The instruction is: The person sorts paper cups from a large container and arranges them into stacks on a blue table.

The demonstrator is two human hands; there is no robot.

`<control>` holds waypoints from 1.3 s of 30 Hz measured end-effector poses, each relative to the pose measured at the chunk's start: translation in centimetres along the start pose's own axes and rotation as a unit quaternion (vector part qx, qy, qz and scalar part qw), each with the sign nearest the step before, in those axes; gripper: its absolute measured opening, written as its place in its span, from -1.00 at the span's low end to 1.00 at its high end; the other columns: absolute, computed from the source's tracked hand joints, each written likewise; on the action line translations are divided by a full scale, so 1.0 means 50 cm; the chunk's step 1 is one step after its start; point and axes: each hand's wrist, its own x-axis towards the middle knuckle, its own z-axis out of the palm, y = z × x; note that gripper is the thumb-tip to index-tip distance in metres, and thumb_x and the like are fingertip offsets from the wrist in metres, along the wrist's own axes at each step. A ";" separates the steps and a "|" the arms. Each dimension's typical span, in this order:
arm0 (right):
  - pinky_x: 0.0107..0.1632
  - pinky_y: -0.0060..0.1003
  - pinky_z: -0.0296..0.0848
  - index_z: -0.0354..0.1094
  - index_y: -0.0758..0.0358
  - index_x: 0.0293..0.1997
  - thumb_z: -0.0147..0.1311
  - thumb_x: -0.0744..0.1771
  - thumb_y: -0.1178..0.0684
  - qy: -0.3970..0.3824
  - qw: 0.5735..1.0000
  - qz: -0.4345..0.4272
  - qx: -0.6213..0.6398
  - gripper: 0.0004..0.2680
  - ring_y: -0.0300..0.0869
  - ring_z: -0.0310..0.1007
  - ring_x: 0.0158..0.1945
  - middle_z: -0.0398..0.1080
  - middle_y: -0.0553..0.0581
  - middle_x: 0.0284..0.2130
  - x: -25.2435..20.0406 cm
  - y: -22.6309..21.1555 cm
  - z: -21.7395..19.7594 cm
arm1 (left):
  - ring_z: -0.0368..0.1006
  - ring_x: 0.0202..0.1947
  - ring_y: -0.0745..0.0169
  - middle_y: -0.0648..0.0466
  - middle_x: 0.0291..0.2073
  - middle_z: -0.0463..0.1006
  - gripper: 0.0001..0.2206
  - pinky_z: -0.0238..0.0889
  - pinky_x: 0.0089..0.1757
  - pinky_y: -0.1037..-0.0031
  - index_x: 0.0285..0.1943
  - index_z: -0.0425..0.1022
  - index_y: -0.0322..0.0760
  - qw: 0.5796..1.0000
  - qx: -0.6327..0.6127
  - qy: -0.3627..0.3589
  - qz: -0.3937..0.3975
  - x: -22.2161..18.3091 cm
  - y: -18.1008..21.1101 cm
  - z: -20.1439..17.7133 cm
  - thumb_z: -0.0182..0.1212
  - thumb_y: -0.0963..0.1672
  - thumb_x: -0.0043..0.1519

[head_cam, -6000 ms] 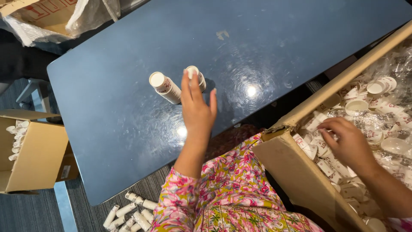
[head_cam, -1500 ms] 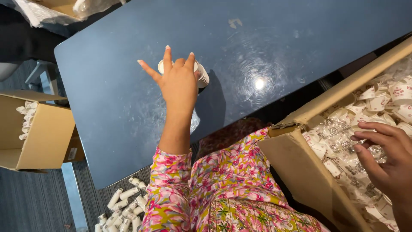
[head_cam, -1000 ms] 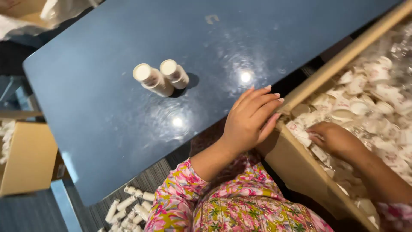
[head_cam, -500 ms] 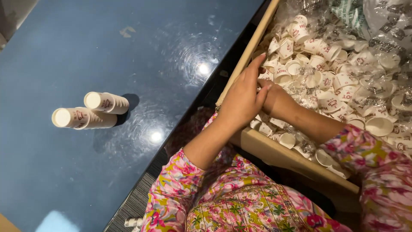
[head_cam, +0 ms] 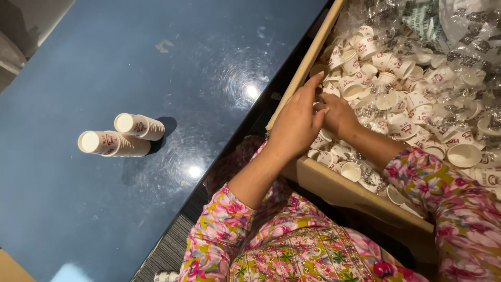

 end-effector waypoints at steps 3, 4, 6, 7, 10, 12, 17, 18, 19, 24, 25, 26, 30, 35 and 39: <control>0.03 -0.08 0.44 0.47 0.32 0.08 0.18 0.23 0.25 -0.014 0.998 -0.063 -0.006 -0.70 0.07 0.48 -0.05 0.47 0.27 -0.06 0.003 0.029 -0.024 | 0.44 0.19 -0.16 -0.22 0.19 0.45 -0.36 0.30 0.17 0.20 0.51 0.09 -0.33 1.000 0.017 -0.005 -0.006 -0.004 -0.003 0.006 0.25 -0.22 0.21; 0.03 -0.08 0.44 0.47 0.32 0.08 0.18 0.23 0.25 -0.013 0.998 -0.065 -0.008 -0.70 0.07 0.48 -0.05 0.47 0.27 -0.06 0.007 0.030 -0.047 | 0.44 0.19 -0.16 -0.22 0.19 0.45 -0.36 0.30 0.17 0.20 0.51 0.09 -0.33 1.000 0.018 -0.003 -0.004 -0.004 -0.002 0.004 0.25 -0.22 0.21; -0.01 -0.23 0.49 0.51 0.30 0.02 0.10 0.36 0.22 -0.015 0.998 -0.016 0.053 -0.84 -0.08 0.51 -0.12 0.52 0.16 -0.09 0.010 0.033 -0.094 | 0.36 0.26 -0.23 -0.25 0.23 0.40 -0.34 0.24 0.21 0.18 0.48 0.12 -0.33 0.997 0.047 0.048 0.048 -0.005 -0.001 0.002 0.32 -0.20 0.18; -0.01 -0.23 0.49 0.51 0.30 0.02 0.10 0.36 0.22 -0.014 0.998 -0.017 0.052 -0.84 -0.08 0.51 -0.12 0.52 0.16 -0.09 0.002 0.043 -0.113 | 0.36 0.26 -0.23 -0.25 0.23 0.40 -0.34 0.24 0.21 0.18 0.48 0.12 -0.33 0.997 0.047 0.048 0.049 -0.005 0.002 -0.001 0.32 -0.20 0.18; -0.04 -0.32 0.45 0.49 0.36 0.04 0.00 0.37 0.26 0.001 0.957 -0.035 0.288 -0.82 -0.22 0.49 -0.12 0.53 0.12 -0.15 -0.025 0.051 -0.150 | 0.33 0.27 -0.28 -0.28 0.25 0.38 -0.29 0.21 0.22 0.15 0.45 0.13 -0.35 0.990 0.052 0.081 0.105 -0.003 0.014 -0.012 0.41 -0.13 0.12; -0.03 -0.37 0.50 0.47 0.37 -0.01 0.01 0.39 0.22 -0.035 0.920 -0.084 0.381 -0.87 -0.26 0.51 -0.12 0.52 0.08 -0.17 -0.051 0.028 -0.142 | 0.41 0.17 -0.27 -0.27 0.14 0.47 -0.31 0.28 0.12 0.17 0.42 0.20 -0.36 0.997 0.016 0.025 0.070 -0.003 0.027 -0.021 0.42 -0.06 0.13; 0.03 -0.27 0.49 0.42 0.35 0.05 -0.05 0.41 0.19 -0.068 0.826 -0.003 0.559 -0.84 -0.22 0.49 -0.07 0.50 0.10 -0.11 -0.074 0.052 -0.011 | 0.51 0.01 -0.25 -0.23 -0.05 0.58 -0.49 0.35 0.00 0.14 0.23 0.37 -0.38 0.999 0.036 -0.019 0.019 -0.007 -0.005 0.007 0.39 -0.07 0.16; 0.06 -0.21 0.52 0.39 0.34 0.04 -0.08 0.42 0.17 -0.078 0.772 0.032 0.630 -0.85 -0.19 0.51 -0.06 0.48 0.11 -0.09 -0.077 0.056 0.010 | 0.52 -0.02 -0.26 -0.23 -0.10 0.59 -0.55 0.35 -0.02 0.12 0.15 0.41 -0.40 0.998 0.062 -0.020 0.018 -0.007 -0.014 0.015 0.39 -0.08 0.15; 0.06 -0.21 0.52 0.39 0.34 0.04 -0.08 0.42 0.17 -0.080 0.772 0.030 0.630 -0.85 -0.19 0.51 -0.06 0.48 0.11 -0.09 -0.083 0.055 0.026 | 0.52 -0.02 -0.26 -0.23 -0.10 0.59 -0.55 0.35 -0.02 0.12 0.15 0.41 -0.40 0.998 0.063 -0.017 0.017 -0.009 -0.014 0.016 0.39 -0.08 0.15; 0.11 -0.04 0.56 0.32 0.28 -0.07 -0.13 0.39 0.18 -0.108 0.657 0.120 0.737 -0.90 -0.08 0.52 -0.05 0.46 0.18 -0.11 -0.126 0.062 0.124 | 0.51 -0.09 -0.28 -0.22 -0.18 0.59 -0.65 0.35 -0.08 0.07 0.01 0.44 -0.39 0.987 0.141 -0.071 -0.021 -0.021 -0.017 0.016 0.36 -0.09 0.14; 0.11 -0.04 0.56 0.32 0.28 -0.07 -0.13 0.39 0.18 -0.107 0.657 0.119 0.737 -0.90 -0.08 0.52 -0.05 0.46 0.18 -0.11 -0.136 0.062 0.142 | 0.51 -0.09 -0.28 -0.22 -0.18 0.59 -0.65 0.35 -0.08 0.07 0.01 0.44 -0.39 0.987 0.142 -0.071 -0.021 -0.027 -0.015 0.014 0.36 -0.09 0.14; -0.03 -0.12 0.41 0.32 0.22 -0.04 -0.14 0.43 0.14 -0.096 0.663 0.163 0.724 -0.90 -0.08 0.47 -0.07 0.45 0.21 -0.07 -0.146 0.062 0.160 | 0.52 -0.09 -0.27 -0.22 -0.18 0.59 -0.66 0.36 -0.08 0.07 0.01 0.45 -0.38 0.982 0.160 -0.091 -0.036 -0.032 -0.013 0.012 0.35 -0.09 0.14; 0.23 -0.10 0.43 0.34 0.25 -0.05 -0.22 0.39 0.21 -0.088 0.648 0.170 0.737 -0.84 -0.08 0.47 0.09 0.42 0.23 0.02 -0.154 0.025 0.151 | 0.51 -0.07 -0.28 -0.23 -0.13 0.58 -0.66 0.35 -0.05 0.07 0.02 0.43 -0.37 0.972 0.192 -0.122 -0.059 -0.038 0.003 0.005 0.34 -0.07 0.18; 0.22 0.05 0.32 0.28 0.29 0.16 -0.20 0.46 0.18 -0.089 0.634 0.093 0.762 -0.83 0.00 0.37 0.11 0.37 0.24 0.07 -0.135 0.022 0.090 | 0.45 0.06 -0.29 -0.26 0.03 0.51 -0.53 0.34 0.04 0.13 0.19 0.36 -0.42 0.996 0.087 0.005 0.005 -0.040 0.016 -0.016 0.37 -0.12 0.14; 0.37 0.05 0.24 0.15 0.32 0.34 -0.15 0.37 0.20 -0.091 0.671 -0.010 0.736 -0.66 -0.04 0.27 0.29 0.26 0.21 0.21 -0.136 -0.032 0.012 | 0.46 0.17 -0.18 -0.18 0.13 0.51 -0.49 0.36 0.12 0.25 0.28 0.34 -0.33 0.993 -0.019 0.112 0.035 -0.049 0.030 -0.033 0.42 -0.16 0.16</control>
